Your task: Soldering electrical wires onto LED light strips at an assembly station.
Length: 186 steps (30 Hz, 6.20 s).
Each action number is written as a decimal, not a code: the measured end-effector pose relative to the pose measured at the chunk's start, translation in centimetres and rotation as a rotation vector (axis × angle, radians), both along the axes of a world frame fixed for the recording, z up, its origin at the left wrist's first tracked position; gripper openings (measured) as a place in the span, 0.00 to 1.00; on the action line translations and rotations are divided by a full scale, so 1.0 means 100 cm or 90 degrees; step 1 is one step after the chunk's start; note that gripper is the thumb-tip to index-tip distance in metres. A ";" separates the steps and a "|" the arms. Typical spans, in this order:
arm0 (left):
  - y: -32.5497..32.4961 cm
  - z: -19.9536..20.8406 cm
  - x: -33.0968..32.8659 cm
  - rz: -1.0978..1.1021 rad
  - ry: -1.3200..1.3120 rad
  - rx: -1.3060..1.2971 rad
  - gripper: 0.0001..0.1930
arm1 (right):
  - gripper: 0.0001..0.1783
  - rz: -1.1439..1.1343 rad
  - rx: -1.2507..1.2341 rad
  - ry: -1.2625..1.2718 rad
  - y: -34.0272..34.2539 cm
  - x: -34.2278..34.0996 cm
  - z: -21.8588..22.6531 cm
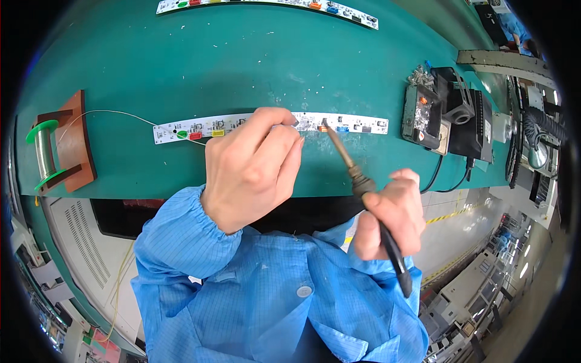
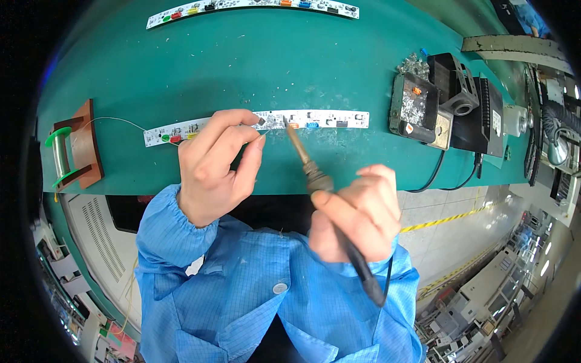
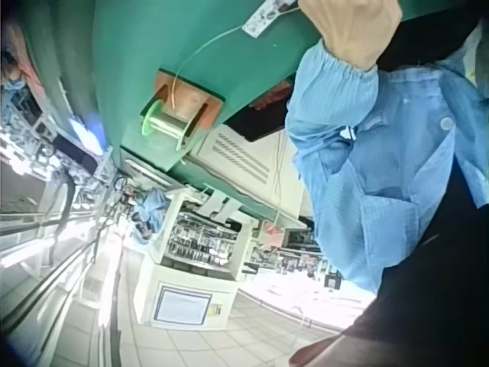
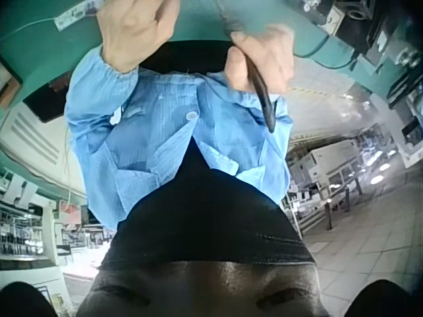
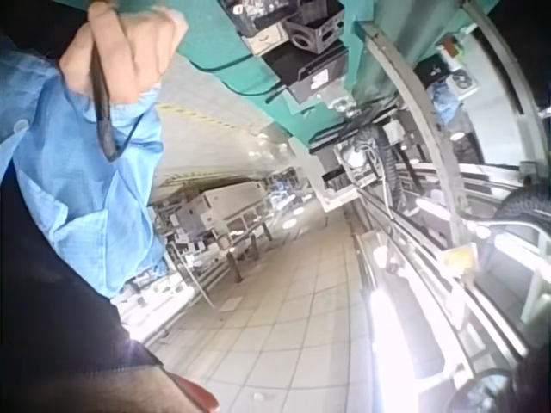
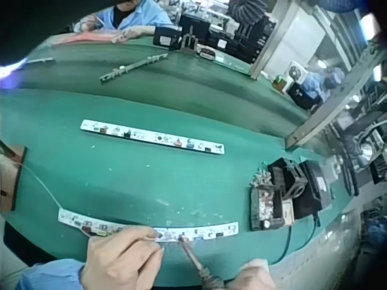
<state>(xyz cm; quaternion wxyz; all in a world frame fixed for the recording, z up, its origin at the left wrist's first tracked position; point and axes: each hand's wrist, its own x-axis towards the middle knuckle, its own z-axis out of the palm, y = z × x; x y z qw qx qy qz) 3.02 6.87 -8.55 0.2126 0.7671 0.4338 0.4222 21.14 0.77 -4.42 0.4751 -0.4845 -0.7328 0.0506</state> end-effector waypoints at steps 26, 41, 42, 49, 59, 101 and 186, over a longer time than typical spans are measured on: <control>-0.007 -0.007 0.005 0.021 0.053 0.028 0.05 | 0.08 -0.002 -0.043 -0.087 -0.006 -0.008 -0.010; -0.004 0.051 -0.039 -0.042 0.082 0.067 0.07 | 0.17 -0.250 0.094 -0.016 -0.047 0.066 -0.040; 0.000 0.053 -0.048 -0.033 0.128 0.052 0.06 | 0.17 -0.274 0.025 -0.087 -0.045 0.071 -0.042; 0.013 0.054 -0.090 -0.060 0.410 -0.067 0.15 | 0.15 -0.157 -0.058 -0.065 -0.027 0.067 -0.024; 0.031 0.045 -0.101 -0.115 0.349 -0.073 0.13 | 0.23 -0.086 -0.091 -0.115 0.025 0.040 -0.017; 0.052 0.068 -0.159 -0.145 -0.329 -0.387 0.17 | 0.29 -0.003 -0.157 0.597 0.027 0.060 -0.004; 0.008 0.193 -0.115 -0.113 -0.043 0.343 0.32 | 0.21 -0.171 -0.021 0.304 0.007 0.050 -0.061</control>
